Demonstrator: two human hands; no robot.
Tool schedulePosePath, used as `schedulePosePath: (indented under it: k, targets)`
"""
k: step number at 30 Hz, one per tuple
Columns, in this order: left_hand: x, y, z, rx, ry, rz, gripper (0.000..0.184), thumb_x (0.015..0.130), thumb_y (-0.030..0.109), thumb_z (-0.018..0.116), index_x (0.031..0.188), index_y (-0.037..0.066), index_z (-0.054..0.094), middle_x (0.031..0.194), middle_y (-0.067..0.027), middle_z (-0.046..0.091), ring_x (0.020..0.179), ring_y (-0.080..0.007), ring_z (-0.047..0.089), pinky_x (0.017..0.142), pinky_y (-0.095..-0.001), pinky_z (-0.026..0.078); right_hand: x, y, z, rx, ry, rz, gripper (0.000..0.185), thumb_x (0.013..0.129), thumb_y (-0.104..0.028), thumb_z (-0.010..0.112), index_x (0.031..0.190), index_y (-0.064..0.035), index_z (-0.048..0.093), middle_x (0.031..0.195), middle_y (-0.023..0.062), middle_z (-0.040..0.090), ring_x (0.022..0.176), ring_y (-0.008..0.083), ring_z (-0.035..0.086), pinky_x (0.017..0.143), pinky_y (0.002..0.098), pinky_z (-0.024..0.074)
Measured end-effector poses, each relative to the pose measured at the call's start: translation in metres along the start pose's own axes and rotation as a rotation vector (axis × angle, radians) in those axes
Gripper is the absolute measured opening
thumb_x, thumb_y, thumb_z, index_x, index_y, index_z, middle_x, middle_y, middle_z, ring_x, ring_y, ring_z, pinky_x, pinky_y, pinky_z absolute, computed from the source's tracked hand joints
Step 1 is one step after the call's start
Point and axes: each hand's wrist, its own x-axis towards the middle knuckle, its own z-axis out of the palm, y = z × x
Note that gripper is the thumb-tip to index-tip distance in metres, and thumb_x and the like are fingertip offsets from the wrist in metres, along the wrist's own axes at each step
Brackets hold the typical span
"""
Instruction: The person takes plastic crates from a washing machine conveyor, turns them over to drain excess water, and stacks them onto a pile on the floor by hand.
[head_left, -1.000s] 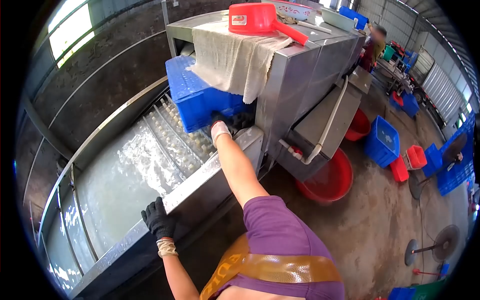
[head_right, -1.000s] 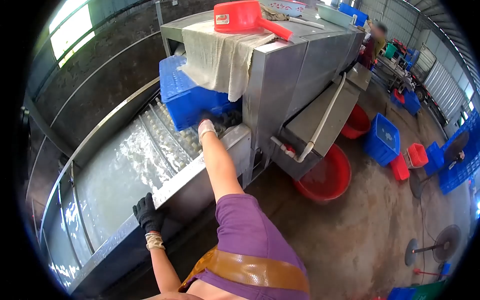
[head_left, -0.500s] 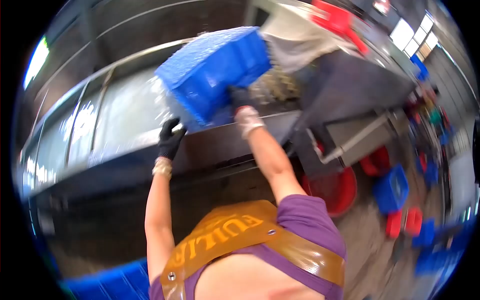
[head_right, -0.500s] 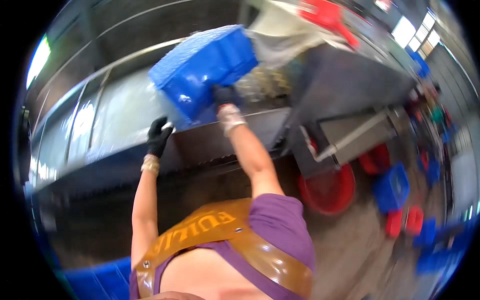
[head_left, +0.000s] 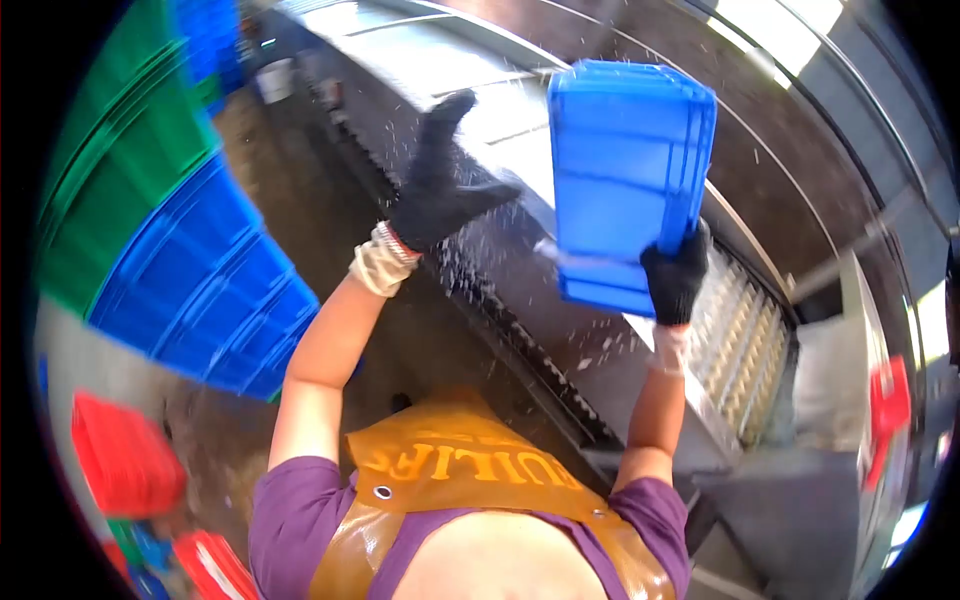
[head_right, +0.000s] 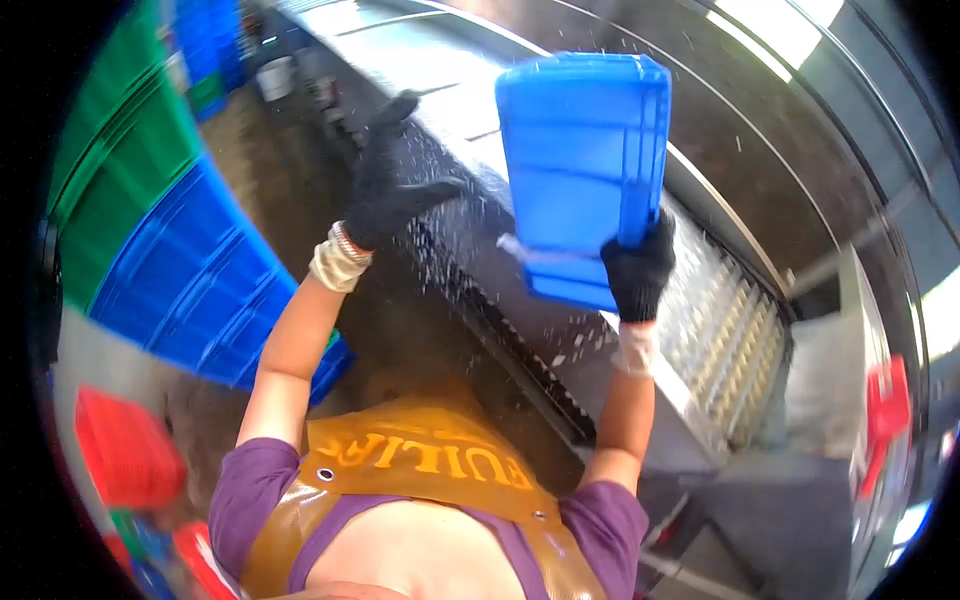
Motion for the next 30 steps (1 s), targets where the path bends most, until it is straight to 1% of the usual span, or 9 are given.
schedulePosePath:
  k: [4,10,12,14,16,17,24,26,30]
  targets:
    - [-0.008,0.015,-0.013,0.473,-0.4,-0.341,0.098,0.057,0.04,0.079,0.133,0.005,0.028,0.13,-0.0197,0.037,0.12,-0.0333,0.037,0.099,-0.0427,0.032,-0.021,-0.012,0.027,-0.062,-0.149,-0.284,0.052,0.054,-0.003,0.057,0.106,-0.0036,0.052,0.086,0.0173,0.059,0.077,0.033,0.059,0.068,0.0382,0.0481]
    - [-0.099,0.036,-0.015,0.279,-0.137,-0.588,0.095,0.056,0.039,0.079,0.13,0.001,0.034,0.121,-0.0225,0.044,0.111,-0.0331,0.045,0.096,-0.0399,0.036,-0.015,-0.02,0.01,0.014,-0.212,-0.635,0.058,0.06,-0.01,0.072,0.113,0.001,0.05,0.103,0.0176,0.057,0.098,0.0351,0.053,0.089,0.0459,0.0406]
    - [-0.118,0.035,-0.022,0.303,-0.107,-0.624,0.096,0.056,0.043,0.076,0.13,0.0,0.033,0.12,-0.0229,0.043,0.111,-0.0343,0.045,0.095,-0.0399,0.036,-0.022,-0.014,0.01,0.043,-0.09,-0.601,0.082,0.054,-0.022,0.08,0.123,0.0008,0.042,0.119,0.0192,0.047,0.111,0.0386,0.044,0.096,0.0468,0.0354]
    - [-0.122,0.04,-0.016,0.317,-0.136,-0.569,0.096,0.055,0.041,0.076,0.129,-0.003,0.033,0.121,-0.0224,0.043,0.11,-0.0338,0.044,0.096,-0.039,0.036,-0.041,0.037,0.014,-0.016,0.056,-0.328,0.081,0.061,-0.009,0.076,0.13,-0.0021,0.034,0.127,0.0161,0.041,0.116,0.0362,0.04,0.098,0.0488,0.0329]
    - [-0.119,0.044,-0.011,0.249,-0.079,-0.569,0.096,0.056,0.041,0.077,0.13,0.0,0.033,0.122,-0.0209,0.042,0.115,-0.0328,0.041,0.098,-0.0391,0.034,-0.062,0.04,0.026,-0.154,0.48,-0.22,0.036,0.091,-0.036,0.041,0.103,-0.0098,0.062,0.105,0.0117,0.06,0.091,0.0159,0.058,0.084,0.0411,0.0411]
    - [-0.112,0.046,-0.009,0.3,-0.118,-0.536,0.096,0.056,0.04,0.076,0.131,0.0,0.032,0.123,-0.0211,0.041,0.116,-0.033,0.04,0.099,-0.0388,0.033,-0.096,0.111,0.035,0.164,0.091,0.171,0.038,0.089,-0.033,0.048,0.109,-0.0022,0.056,0.098,0.017,0.061,0.08,0.0176,0.059,0.084,0.0487,0.0396]
    - [-0.006,0.092,-0.012,0.529,-0.333,-0.213,0.091,0.05,0.036,0.078,0.122,-0.001,0.036,0.108,-0.0211,0.045,0.1,-0.0353,0.047,0.087,-0.042,0.041,-0.146,0.153,0.102,1.035,-0.316,0.624,0.076,0.073,-0.004,0.068,0.135,-0.0031,0.024,0.13,0.0162,0.037,0.117,0.0335,0.039,0.098,0.0477,0.0343]
    - [0.03,0.095,-0.021,0.658,-0.342,-0.113,0.092,0.05,0.037,0.078,0.122,-0.001,0.036,0.11,-0.0218,0.044,0.102,-0.0364,0.045,0.086,-0.0428,0.04,-0.123,0.118,0.128,1.187,-0.013,0.29,0.07,0.08,-0.002,0.06,0.136,-0.0039,0.018,0.131,0.0159,0.036,0.115,0.0304,0.041,0.095,0.0452,0.0379]
    - [0.144,0.102,-0.077,0.646,-0.272,0.005,0.091,0.049,0.037,0.079,0.12,-0.002,0.038,0.112,-0.0214,0.047,0.101,-0.0356,0.048,0.088,-0.0425,0.041,0.011,-0.035,0.079,1.162,-0.172,0.151,0.064,0.084,-0.023,0.061,0.132,-0.001,0.024,0.129,0.0131,0.037,0.115,0.0233,0.041,0.094,0.0384,0.0389]
